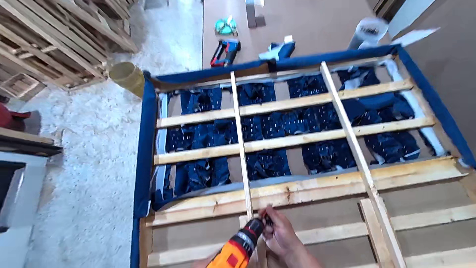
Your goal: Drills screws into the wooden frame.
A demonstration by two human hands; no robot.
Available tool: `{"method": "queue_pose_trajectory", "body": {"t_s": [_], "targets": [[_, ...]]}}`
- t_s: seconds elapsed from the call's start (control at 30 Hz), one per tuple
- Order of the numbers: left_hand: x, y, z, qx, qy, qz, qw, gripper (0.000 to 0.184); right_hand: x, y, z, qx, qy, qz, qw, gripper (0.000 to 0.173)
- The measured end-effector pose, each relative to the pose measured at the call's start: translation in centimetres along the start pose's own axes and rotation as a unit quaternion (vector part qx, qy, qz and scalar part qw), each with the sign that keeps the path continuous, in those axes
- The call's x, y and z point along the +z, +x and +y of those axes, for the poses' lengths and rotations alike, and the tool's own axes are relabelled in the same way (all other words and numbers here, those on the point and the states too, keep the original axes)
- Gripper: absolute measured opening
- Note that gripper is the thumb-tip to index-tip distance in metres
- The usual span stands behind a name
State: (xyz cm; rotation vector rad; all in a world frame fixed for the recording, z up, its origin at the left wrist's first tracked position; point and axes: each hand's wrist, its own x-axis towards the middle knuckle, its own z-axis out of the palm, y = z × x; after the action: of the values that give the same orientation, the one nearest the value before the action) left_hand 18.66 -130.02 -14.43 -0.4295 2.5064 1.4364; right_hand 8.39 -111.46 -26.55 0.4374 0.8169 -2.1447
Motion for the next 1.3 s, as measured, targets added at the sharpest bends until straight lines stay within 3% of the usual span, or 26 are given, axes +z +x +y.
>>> {"method": "queue_pose_trajectory", "body": {"t_s": [0.13, 0.4, 0.73, 1.0, 1.3], "targets": [[2.9, 1.6, -2.9, 0.049, 0.151, 0.048, 0.986, 0.042, -1.6, 2.8, 0.0, 0.029, -0.023, 0.027, 0.999, 0.045], [4.8, 6.1, -0.1, -0.002, 0.261, 0.02, 0.965, 0.048, -4.3, 6.5, -0.1, 0.061, 0.039, 0.034, 0.997, 0.044], [4.5, 7.8, 1.2, -0.018, 0.252, -0.023, 0.967, 0.046, -3.7, 7.4, -0.9, 0.084, 0.096, 0.077, 0.989, 0.044], [4.0, 8.5, 1.3, -0.043, 0.259, -0.039, 0.964, 0.039, -4.0, 7.5, -0.4, 0.063, 0.129, 0.048, 0.988, 0.038], [4.7, 8.4, 1.4, -0.054, 0.29, -0.052, 0.954, 0.041, -3.7, 7.1, -0.1, 0.051, 0.15, 0.071, 0.985, 0.038]]}}
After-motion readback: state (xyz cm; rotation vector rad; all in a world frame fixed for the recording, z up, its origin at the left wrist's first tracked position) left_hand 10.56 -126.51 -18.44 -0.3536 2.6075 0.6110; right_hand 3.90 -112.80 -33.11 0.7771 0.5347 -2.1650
